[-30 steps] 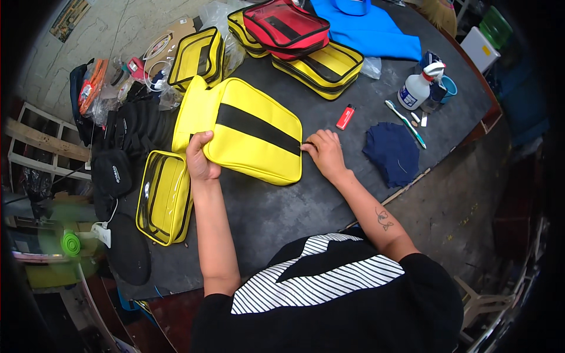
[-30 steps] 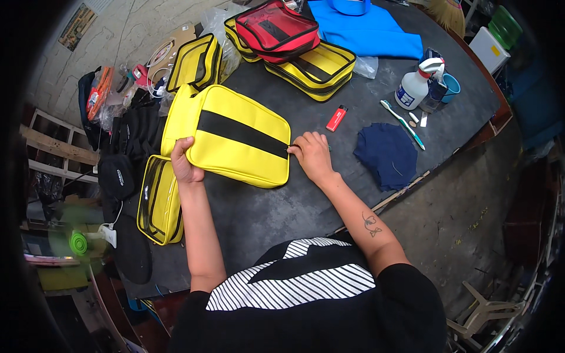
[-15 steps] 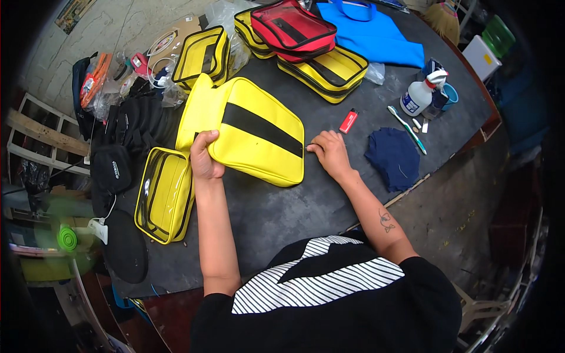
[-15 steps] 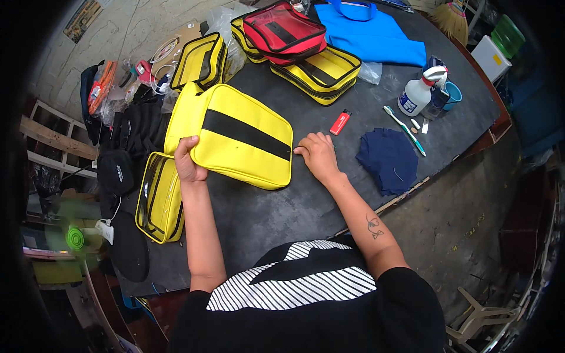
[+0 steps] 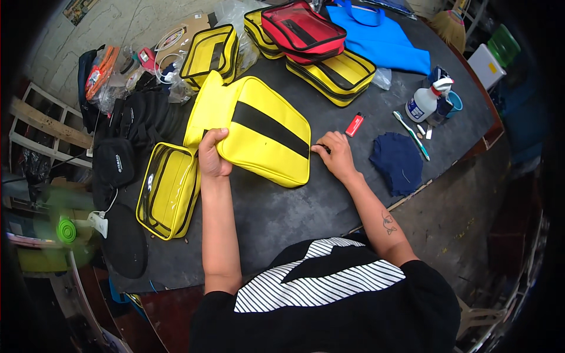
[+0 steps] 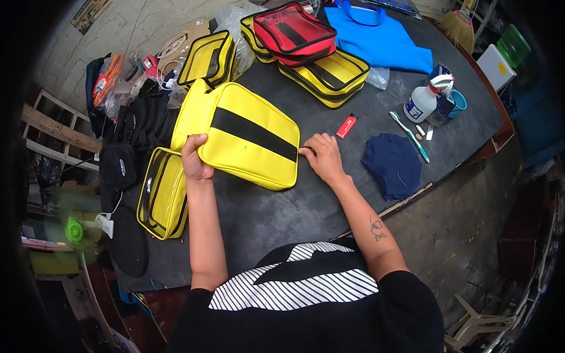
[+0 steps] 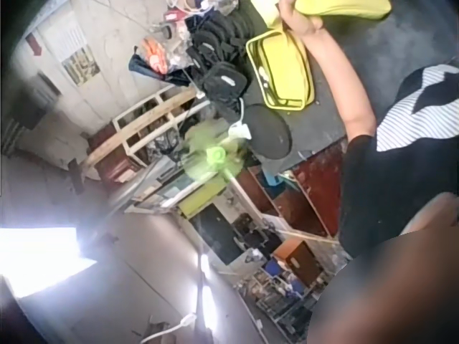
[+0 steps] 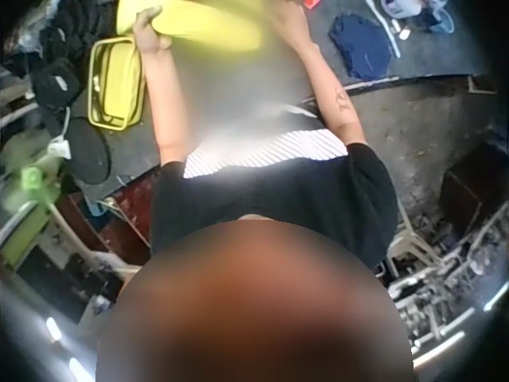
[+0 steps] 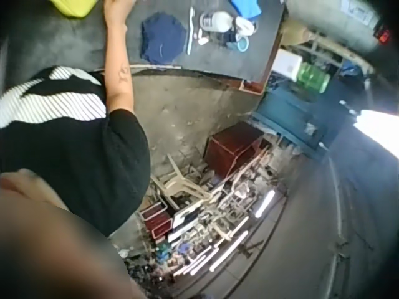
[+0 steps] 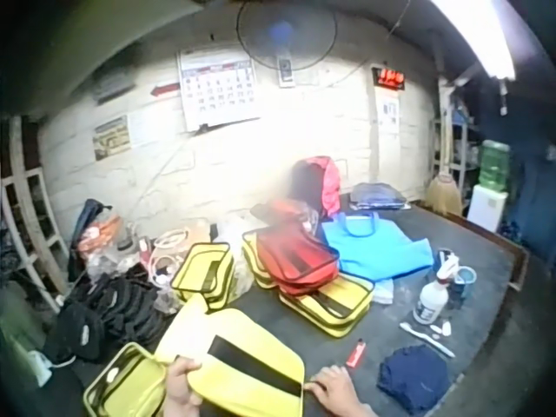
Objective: Trimming loose threads from yellow textile pouches using small nippers.
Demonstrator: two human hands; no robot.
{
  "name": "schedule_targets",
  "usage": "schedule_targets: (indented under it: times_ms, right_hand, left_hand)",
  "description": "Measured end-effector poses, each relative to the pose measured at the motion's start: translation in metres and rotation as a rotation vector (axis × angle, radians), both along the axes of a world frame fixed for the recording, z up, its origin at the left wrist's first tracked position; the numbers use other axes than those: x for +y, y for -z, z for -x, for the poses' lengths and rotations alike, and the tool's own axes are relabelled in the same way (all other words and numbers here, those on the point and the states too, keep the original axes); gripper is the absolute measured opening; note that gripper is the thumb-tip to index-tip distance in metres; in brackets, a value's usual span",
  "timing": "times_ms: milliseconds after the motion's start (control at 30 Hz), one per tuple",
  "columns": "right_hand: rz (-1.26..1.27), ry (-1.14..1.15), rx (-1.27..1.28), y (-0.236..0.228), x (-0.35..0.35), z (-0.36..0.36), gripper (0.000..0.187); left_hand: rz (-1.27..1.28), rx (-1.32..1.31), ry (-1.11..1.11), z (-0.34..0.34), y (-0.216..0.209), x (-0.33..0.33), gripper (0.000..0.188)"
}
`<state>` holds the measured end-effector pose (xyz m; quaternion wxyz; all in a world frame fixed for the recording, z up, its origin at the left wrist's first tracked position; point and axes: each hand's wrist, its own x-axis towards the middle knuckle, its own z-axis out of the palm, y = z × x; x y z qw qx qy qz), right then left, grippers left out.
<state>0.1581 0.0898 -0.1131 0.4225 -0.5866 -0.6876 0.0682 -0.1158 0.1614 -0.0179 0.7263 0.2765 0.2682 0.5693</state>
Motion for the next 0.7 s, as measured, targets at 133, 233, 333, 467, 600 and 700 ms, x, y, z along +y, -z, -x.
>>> schedule_targets:
  times_ms: [133, 233, 333, 467, 600, 700]
  right_hand:
    - [-0.055, -0.017, -0.028, 0.002, 0.001, 0.001, 0.016]
    - [-0.053, -0.038, -0.018, 0.004, 0.003, 0.002, 0.017]
    - [-0.053, -0.07, -0.054, -0.001, 0.004, 0.003, 0.017]
    - [-0.056, -0.165, -0.08, -0.008, 0.009, -0.005, 0.015]
    - [0.228, -0.3, 0.571, -0.023, 0.005, -0.023, 0.014]
    - [0.152, -0.625, 1.386, -0.072, -0.018, -0.045, 0.029]
  left_hand:
    - [-0.003, -0.022, 0.015, 0.0, 0.0, -0.001, 0.01]
    - [-0.026, -0.04, 0.055, -0.001, -0.004, -0.004, 0.014]
    - [-0.042, -0.068, 0.06, 0.0, 0.001, -0.002, 0.017]
    - [-0.042, -0.071, 0.073, -0.001, 0.0, -0.002, 0.017]
    - [-0.066, -0.075, 0.098, -0.003, 0.001, 0.0, 0.017]
    - [-0.053, -0.075, 0.101, 0.003, 0.003, 0.0, 0.017]
